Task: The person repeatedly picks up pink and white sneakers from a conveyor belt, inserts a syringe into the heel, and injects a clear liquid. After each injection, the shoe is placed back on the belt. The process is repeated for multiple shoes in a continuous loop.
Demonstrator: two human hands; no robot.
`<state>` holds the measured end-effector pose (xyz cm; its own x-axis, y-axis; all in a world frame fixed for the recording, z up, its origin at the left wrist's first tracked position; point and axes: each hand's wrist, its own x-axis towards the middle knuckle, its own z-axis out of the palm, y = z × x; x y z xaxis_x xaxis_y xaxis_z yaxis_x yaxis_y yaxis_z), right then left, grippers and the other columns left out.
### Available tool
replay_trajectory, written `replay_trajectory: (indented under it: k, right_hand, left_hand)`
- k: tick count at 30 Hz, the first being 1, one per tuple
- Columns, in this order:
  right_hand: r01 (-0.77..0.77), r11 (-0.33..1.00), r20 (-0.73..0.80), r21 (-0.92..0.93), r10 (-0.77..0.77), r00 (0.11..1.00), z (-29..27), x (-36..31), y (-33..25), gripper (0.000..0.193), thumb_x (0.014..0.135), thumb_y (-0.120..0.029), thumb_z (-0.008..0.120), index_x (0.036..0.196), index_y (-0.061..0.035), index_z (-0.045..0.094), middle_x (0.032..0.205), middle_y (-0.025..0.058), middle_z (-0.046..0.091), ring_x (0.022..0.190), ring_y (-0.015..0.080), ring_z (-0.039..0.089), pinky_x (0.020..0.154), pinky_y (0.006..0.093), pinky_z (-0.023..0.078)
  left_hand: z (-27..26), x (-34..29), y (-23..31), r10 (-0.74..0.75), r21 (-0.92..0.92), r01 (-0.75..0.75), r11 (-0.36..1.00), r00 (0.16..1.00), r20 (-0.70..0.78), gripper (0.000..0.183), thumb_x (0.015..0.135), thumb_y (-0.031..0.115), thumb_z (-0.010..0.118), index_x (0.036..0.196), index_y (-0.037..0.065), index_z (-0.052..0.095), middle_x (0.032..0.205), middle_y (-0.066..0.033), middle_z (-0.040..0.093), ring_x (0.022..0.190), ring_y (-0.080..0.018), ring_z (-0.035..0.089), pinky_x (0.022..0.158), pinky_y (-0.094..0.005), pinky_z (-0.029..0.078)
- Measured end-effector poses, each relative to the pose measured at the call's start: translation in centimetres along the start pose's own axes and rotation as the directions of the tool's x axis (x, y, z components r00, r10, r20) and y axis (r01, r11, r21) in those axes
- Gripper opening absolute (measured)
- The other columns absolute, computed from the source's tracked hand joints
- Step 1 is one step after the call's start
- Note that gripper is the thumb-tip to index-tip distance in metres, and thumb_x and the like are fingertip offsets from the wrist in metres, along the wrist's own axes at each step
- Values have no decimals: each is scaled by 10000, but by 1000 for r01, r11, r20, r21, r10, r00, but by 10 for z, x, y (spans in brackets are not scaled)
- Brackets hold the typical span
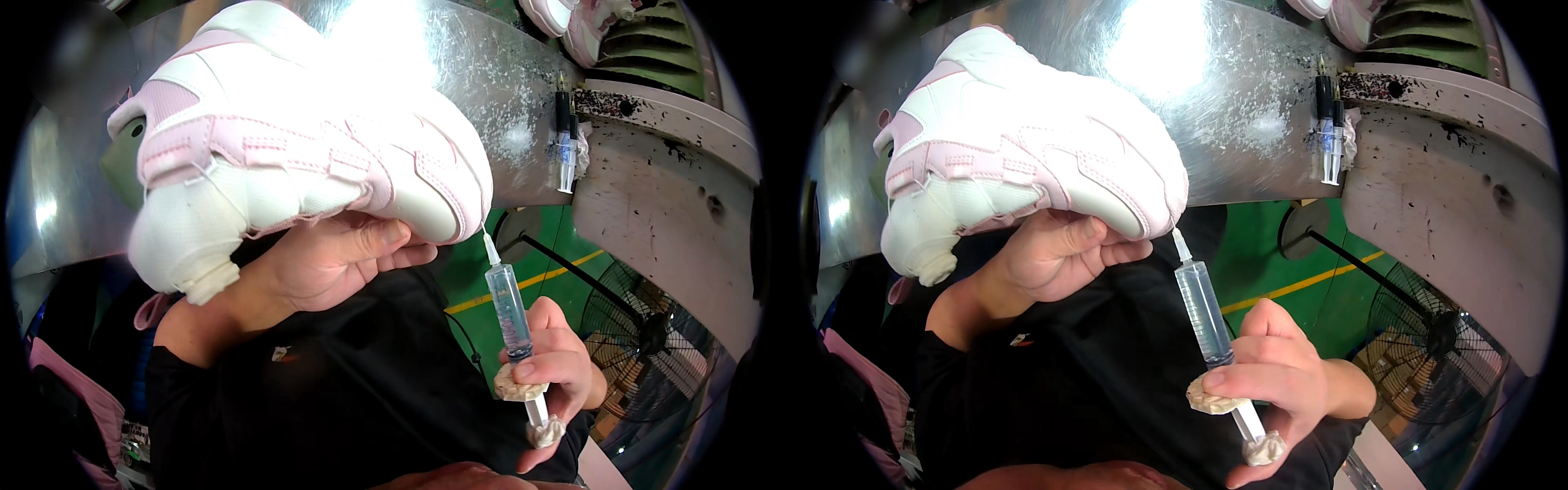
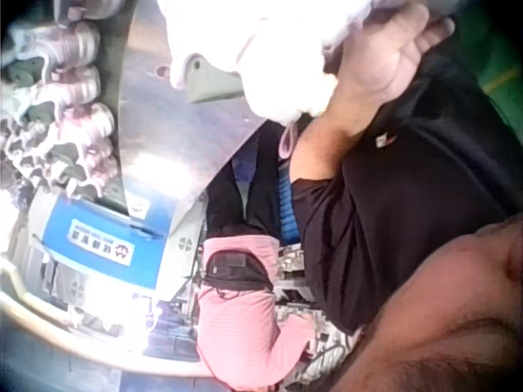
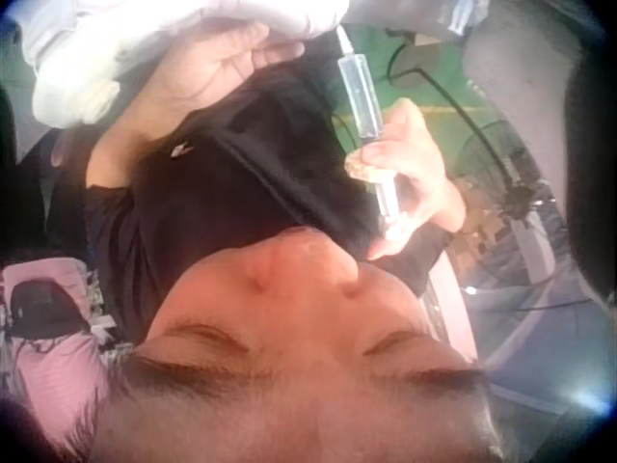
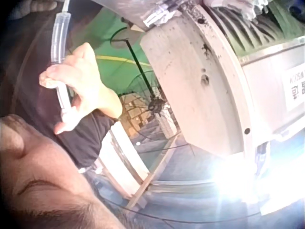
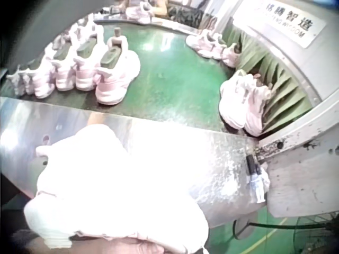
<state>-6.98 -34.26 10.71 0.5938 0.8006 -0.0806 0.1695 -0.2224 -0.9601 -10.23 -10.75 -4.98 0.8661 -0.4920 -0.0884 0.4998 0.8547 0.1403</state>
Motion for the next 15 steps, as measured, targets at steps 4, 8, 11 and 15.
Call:
replay_trajectory:
  k: [4,8,11,15]
  right_hand:
    - [111,988,-94,-105,-121,988,16,-3,15,758,593,-614,796,1081,-56,642,903,38,578,681,180,385,587,291,295]
    - [236,934,-176,-269,-288,941,37,5,35,694,653,-574,779,1089,-53,639,919,56,572,668,186,373,578,295,305]
    - [294,877,-198,-380,-387,900,46,12,48,678,677,-554,766,1107,-48,627,931,60,594,658,182,391,578,296,311]
    - [326,832,-231,-449,-461,857,54,16,60,666,686,-546,754,1105,-45,625,922,56,622,629,173,395,575,295,312]
  left_hand:
    - [13,14,8,-35,0,35,999,999,-7,306,944,191,588,1220,60,572,1195,-72,617,1133,-176,574,965,-334,477]
    - [18,25,13,-17,39,17,999,1000,2,353,929,255,612,1220,59,571,1195,-77,618,1098,-172,602,917,-297,508]
    - [26,28,16,-6,33,7,999,999,-36,388,923,283,619,1235,61,558,1199,-81,616,1097,-176,608,900,-290,517]
    - [30,31,16,6,9,-6,1000,997,-73,405,922,284,620,1250,58,542,1204,-82,613,1116,-189,601,894,-292,520]
